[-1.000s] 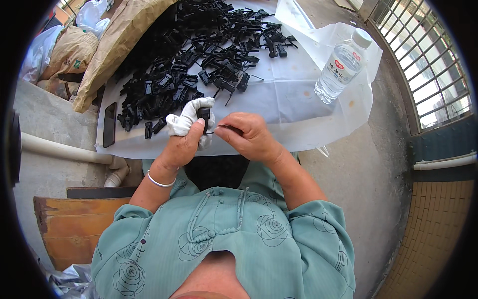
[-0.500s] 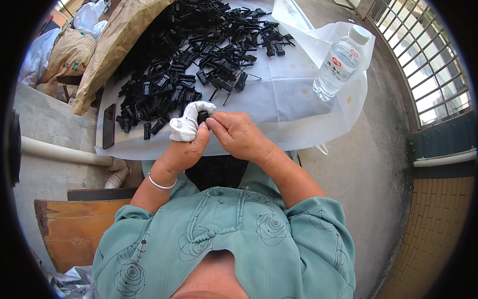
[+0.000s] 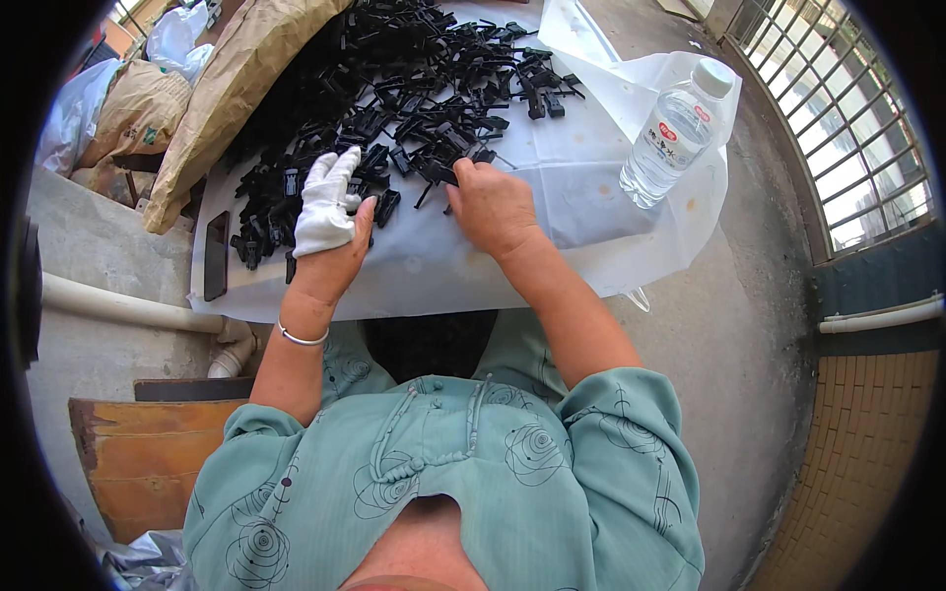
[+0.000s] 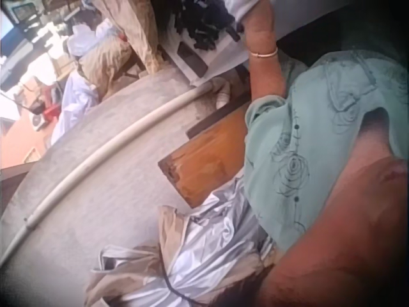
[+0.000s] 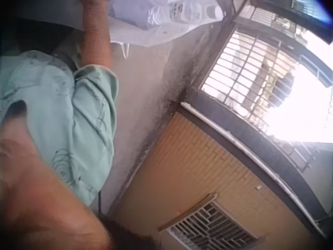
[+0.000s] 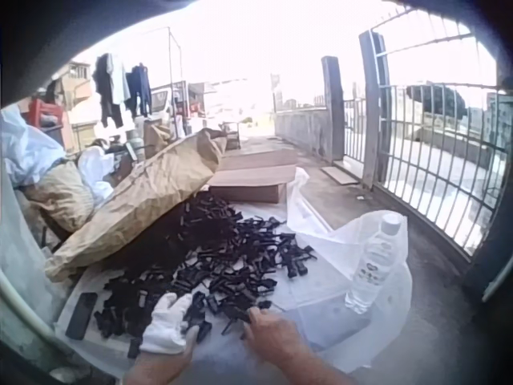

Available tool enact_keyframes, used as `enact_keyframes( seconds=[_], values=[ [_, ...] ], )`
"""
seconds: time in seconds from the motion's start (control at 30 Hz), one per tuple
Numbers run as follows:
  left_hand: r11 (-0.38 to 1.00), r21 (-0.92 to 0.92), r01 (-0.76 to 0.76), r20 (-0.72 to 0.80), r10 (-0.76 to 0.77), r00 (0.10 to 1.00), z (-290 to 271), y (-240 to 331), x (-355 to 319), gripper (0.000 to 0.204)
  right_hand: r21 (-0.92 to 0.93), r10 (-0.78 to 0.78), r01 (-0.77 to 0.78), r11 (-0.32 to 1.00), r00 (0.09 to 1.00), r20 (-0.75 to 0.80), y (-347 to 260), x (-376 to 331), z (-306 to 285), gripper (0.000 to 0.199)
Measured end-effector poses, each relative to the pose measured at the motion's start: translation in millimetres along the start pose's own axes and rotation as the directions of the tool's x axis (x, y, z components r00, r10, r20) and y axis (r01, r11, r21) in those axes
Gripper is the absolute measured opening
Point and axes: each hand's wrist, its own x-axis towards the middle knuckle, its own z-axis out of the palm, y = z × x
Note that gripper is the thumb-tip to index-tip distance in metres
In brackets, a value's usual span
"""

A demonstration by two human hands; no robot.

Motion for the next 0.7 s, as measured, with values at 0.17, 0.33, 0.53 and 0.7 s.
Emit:
enact_keyframes(
  seconds=[0.17,0.33,0.53,0.7],
  values=[
    [0.556,-0.725,0.406,0.337,-0.227,0.914,14,16,-21,0.034,0.401,-0.079,0.095,0.911,0.995,-0.057,-14,-12,-11,0.014],
    [0.287,-0.793,0.538,0.51,-0.173,0.843,14,20,-26,0.034,0.554,-0.23,0.126,0.823,0.965,0.123,-24,-25,-26,0.013],
    [0.343,-0.797,0.497,0.418,-0.279,0.864,10,33,-24,0.025,0.524,-0.383,0.44,0.729,0.897,-0.22,-46,-36,-34,0.015],
    [0.209,-0.748,0.63,0.594,-0.213,0.776,-5,37,-21,0.024,0.504,-0.233,0.387,0.773,0.91,-0.342,-51,-34,-31,0.014]
  ],
)
